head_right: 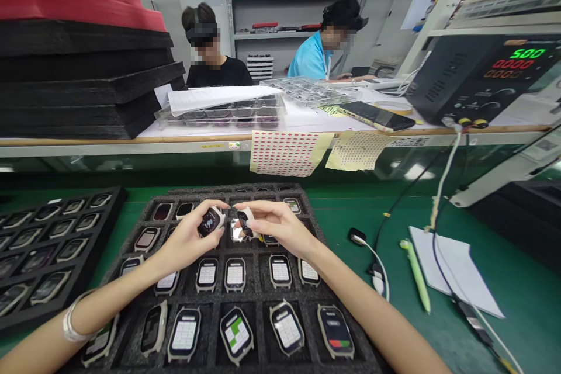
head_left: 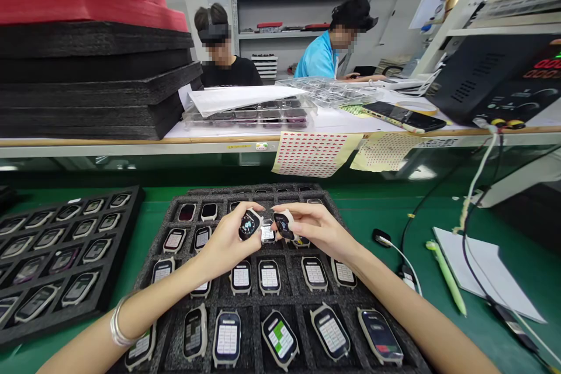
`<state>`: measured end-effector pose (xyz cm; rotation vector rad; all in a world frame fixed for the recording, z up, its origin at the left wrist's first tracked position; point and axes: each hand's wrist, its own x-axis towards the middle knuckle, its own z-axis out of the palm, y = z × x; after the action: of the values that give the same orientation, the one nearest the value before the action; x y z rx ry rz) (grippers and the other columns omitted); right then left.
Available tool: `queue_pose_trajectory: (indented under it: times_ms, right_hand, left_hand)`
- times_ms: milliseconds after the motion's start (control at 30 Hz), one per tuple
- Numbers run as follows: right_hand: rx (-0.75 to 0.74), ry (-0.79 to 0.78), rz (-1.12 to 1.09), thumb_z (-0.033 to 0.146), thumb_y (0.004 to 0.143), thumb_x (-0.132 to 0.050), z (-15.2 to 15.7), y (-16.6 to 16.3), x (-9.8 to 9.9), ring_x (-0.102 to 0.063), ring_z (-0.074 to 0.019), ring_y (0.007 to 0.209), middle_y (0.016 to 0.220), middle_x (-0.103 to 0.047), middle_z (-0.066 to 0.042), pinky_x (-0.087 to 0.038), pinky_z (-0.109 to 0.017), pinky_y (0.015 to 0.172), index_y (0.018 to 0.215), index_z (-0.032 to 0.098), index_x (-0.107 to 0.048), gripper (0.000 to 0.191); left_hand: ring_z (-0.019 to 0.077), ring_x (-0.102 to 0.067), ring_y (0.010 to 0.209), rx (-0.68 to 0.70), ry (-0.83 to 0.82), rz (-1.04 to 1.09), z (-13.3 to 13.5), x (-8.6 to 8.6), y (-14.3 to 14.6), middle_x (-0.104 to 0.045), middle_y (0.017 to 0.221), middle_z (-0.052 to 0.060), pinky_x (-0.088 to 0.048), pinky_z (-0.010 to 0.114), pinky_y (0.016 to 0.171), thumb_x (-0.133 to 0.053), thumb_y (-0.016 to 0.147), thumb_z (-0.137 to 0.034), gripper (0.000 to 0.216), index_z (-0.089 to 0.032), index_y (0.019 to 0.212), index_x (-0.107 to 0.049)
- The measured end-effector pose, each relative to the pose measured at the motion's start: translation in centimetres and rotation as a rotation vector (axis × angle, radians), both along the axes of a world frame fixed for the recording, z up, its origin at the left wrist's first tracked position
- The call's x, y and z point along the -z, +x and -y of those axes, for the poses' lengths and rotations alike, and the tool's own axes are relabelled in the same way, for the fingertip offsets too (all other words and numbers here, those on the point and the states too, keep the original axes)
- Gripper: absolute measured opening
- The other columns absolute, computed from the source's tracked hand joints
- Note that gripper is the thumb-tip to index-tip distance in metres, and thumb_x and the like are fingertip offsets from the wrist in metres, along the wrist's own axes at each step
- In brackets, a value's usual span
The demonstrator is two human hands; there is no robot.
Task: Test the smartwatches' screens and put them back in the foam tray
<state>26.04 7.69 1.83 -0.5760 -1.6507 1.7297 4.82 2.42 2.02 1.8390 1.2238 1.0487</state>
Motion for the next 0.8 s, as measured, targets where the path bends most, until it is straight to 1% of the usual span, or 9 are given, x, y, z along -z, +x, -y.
queue_pose_trajectory:
  times_ms: [100, 200, 267, 333, 400, 533, 633, 700, 800]
  right_hand:
    - [-0.010, -0.038, -0.030, 0.028, 0.084, -0.066, 0.13, -0.18, -0.32, -0.062, -0.0219, 0.089, 0.100, -0.066, -0.011, -0.049, -0.032, 0.077, 0.117, 0.014, -0.061, 0.037]
    - [-0.071, -0.078, -0.042, 0.029, 0.084, -0.066, 0.15, -0.34, -0.48, -0.061, -0.0206, 0.091, 0.102, -0.064, -0.011, -0.049, -0.031, 0.076, 0.121, 0.016, -0.054, 0.041]
    - [-0.097, -0.057, -0.029, 0.024, 0.079, -0.071, 0.07, -0.40, -0.37, -0.061, -0.0194, 0.091, 0.102, -0.063, -0.009, -0.049, -0.031, 0.078, 0.122, 0.017, -0.049, 0.049]
    - [-0.085, -0.007, -0.007, 0.019, 0.075, -0.075, -0.06, -0.44, -0.12, -0.061, -0.0184, 0.092, 0.102, -0.061, -0.007, -0.048, -0.032, 0.083, 0.121, 0.019, -0.045, 0.055]
    - [-0.054, 0.045, 0.028, 0.018, 0.076, -0.073, -0.17, -0.44, 0.12, -0.062, -0.0185, 0.092, 0.101, -0.062, -0.006, -0.047, -0.034, 0.085, 0.120, 0.020, -0.044, 0.053]
    - [0.032, 0.193, 0.152, 0.020, 0.077, -0.072, -0.22, -0.28, 0.12, -0.061, -0.0216, 0.098, 0.104, -0.064, -0.007, -0.045, -0.036, 0.088, 0.116, 0.020, -0.044, 0.047]
    - [0.101, 0.280, 0.222, 0.019, 0.077, -0.071, -0.12, -0.13, -0.15, -0.062, -0.0219, 0.096, 0.105, -0.065, -0.007, -0.046, -0.035, 0.086, 0.113, 0.021, -0.044, 0.044]
    - [0.115, 0.283, 0.234, 0.019, 0.078, -0.071, -0.03, -0.12, -0.23, -0.063, -0.0215, 0.094, 0.104, -0.066, -0.007, -0.047, -0.034, 0.083, 0.113, 0.021, -0.045, 0.044]
    - [0.081, 0.206, 0.202, 0.017, 0.075, -0.072, -0.01, -0.25, -0.09, -0.064, -0.0199, 0.091, 0.101, -0.067, -0.007, -0.048, -0.031, 0.080, 0.120, 0.020, -0.045, 0.052]
  left_hand:
    - [0.0203, -0.057, 0.093, -0.019, -0.078, 0.088, -0.25, 0.22, 0.08, -0.059, 0.106, 0.004, -0.045, 0.029, 0.076, -0.056, 0.078, -0.023, 0.037, -0.021, 0.115, -0.048]
    - [0.0156, -0.058, 0.069, -0.012, -0.252, 0.277, -0.55, 0.26, 0.27, -0.058, 0.092, 0.003, -0.047, 0.027, 0.061, -0.060, 0.075, -0.023, 0.045, -0.019, 0.117, -0.044]
    - [0.0144, -0.058, 0.064, 0.006, -0.367, 0.446, -0.71, 0.14, 0.39, -0.058, 0.088, 0.003, -0.049, 0.029, 0.061, -0.061, 0.073, -0.020, 0.048, -0.016, 0.117, -0.042]
    - [0.0168, -0.061, 0.072, 0.024, -0.453, 0.596, -0.81, -0.02, 0.44, -0.058, 0.090, 0.005, -0.051, 0.031, 0.066, -0.060, 0.072, -0.017, 0.045, -0.015, 0.114, -0.043]
    - [0.0200, -0.062, 0.083, 0.035, -0.508, 0.686, -0.86, -0.09, 0.38, -0.060, 0.093, 0.007, -0.051, 0.033, 0.070, -0.059, 0.072, -0.015, 0.043, -0.015, 0.112, -0.044]
    - [0.0210, -0.063, 0.085, 0.028, -0.511, 0.740, -0.90, 0.01, 0.06, -0.062, 0.091, 0.006, -0.051, 0.035, 0.072, -0.058, 0.070, -0.010, 0.052, -0.018, 0.119, -0.041]
    - [0.0213, -0.063, 0.085, 0.041, -0.496, 0.746, -0.88, -0.01, -0.04, -0.062, 0.089, 0.005, -0.051, 0.034, 0.071, -0.056, 0.069, -0.008, 0.054, -0.018, 0.120, -0.041]
    - [0.0218, -0.063, 0.086, 0.042, -0.492, 0.740, -0.83, -0.10, 0.00, -0.062, 0.090, 0.005, -0.051, 0.034, 0.072, -0.055, 0.068, -0.008, 0.054, -0.017, 0.119, -0.042]
    - [0.0223, -0.062, 0.087, 0.035, -0.491, 0.731, -0.73, -0.18, 0.11, -0.062, 0.093, 0.006, -0.052, 0.035, 0.073, -0.055, 0.066, -0.009, 0.053, -0.016, 0.117, -0.043]
